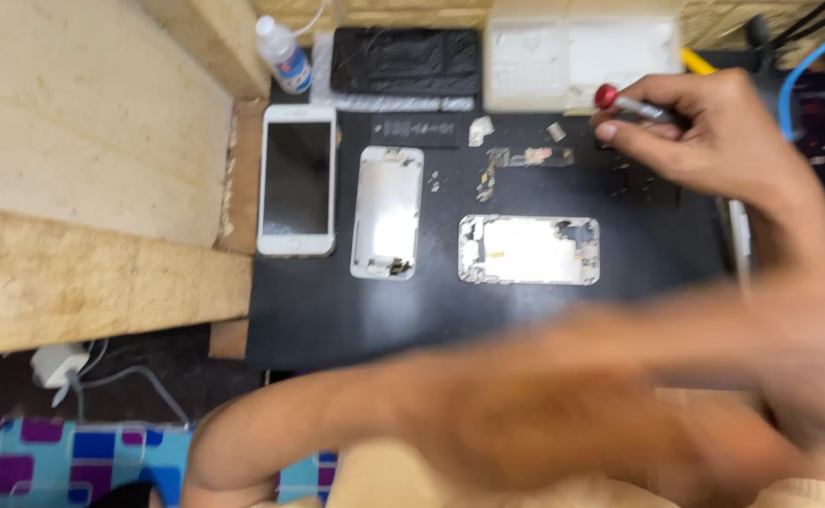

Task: Using a screwdriver and tweezers to detach flex cables and remove screws from a mobile phone's internal components.

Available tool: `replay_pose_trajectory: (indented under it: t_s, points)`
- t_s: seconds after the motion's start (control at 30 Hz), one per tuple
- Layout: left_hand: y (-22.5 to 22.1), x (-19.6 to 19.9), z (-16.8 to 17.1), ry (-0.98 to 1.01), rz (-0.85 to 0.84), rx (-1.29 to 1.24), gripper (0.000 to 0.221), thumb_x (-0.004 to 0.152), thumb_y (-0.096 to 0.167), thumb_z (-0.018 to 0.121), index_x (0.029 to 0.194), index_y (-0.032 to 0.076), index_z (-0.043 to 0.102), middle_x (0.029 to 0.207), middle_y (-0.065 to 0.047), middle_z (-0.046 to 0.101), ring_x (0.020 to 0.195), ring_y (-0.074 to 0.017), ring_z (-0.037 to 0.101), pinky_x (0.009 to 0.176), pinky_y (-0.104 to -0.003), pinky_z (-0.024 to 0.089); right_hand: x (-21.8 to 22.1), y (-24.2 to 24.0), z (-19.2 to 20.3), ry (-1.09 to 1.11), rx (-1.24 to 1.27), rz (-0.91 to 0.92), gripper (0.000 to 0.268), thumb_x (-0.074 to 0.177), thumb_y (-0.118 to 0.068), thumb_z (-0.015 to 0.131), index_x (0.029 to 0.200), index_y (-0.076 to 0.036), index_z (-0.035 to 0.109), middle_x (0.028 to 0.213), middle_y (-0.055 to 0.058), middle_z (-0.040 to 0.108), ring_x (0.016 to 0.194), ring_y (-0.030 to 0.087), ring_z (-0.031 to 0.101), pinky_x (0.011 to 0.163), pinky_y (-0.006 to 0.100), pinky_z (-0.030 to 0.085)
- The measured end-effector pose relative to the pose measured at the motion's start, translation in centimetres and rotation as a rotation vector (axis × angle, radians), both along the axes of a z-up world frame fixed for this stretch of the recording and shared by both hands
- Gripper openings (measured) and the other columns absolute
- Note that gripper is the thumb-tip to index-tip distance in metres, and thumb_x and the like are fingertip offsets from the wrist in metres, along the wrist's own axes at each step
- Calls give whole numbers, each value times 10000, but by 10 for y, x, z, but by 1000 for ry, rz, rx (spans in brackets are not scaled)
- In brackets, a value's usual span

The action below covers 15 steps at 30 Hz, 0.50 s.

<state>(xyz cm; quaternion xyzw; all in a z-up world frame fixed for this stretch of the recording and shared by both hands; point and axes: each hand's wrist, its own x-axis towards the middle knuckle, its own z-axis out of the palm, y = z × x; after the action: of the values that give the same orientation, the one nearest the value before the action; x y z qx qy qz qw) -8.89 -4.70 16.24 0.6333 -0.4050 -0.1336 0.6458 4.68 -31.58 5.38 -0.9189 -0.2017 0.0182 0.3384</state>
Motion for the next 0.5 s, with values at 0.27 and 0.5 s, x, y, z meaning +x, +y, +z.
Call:
replay_pose_trajectory:
  t_s: [0.27,0.5]
  points:
    - [32,95,-151,-815,361,384,550,943,480,742,1217,10,665,1098,-89,702,963,-285,588,819,-405,399,9,3,-1,75,-23,79,252,1063,-138,481,1119,-113,726,769,-5,560,654,128,410,661,286,336]
    - [43,91,-145,-774,341,492,738,704,652,871,1084,38,719,927,-108,687,882,-248,574,765,-363,416,5,28,-2,221,308,156,215,1059,-16,483,1192,43,642,744,121,664,672,197,664,706,345,571]
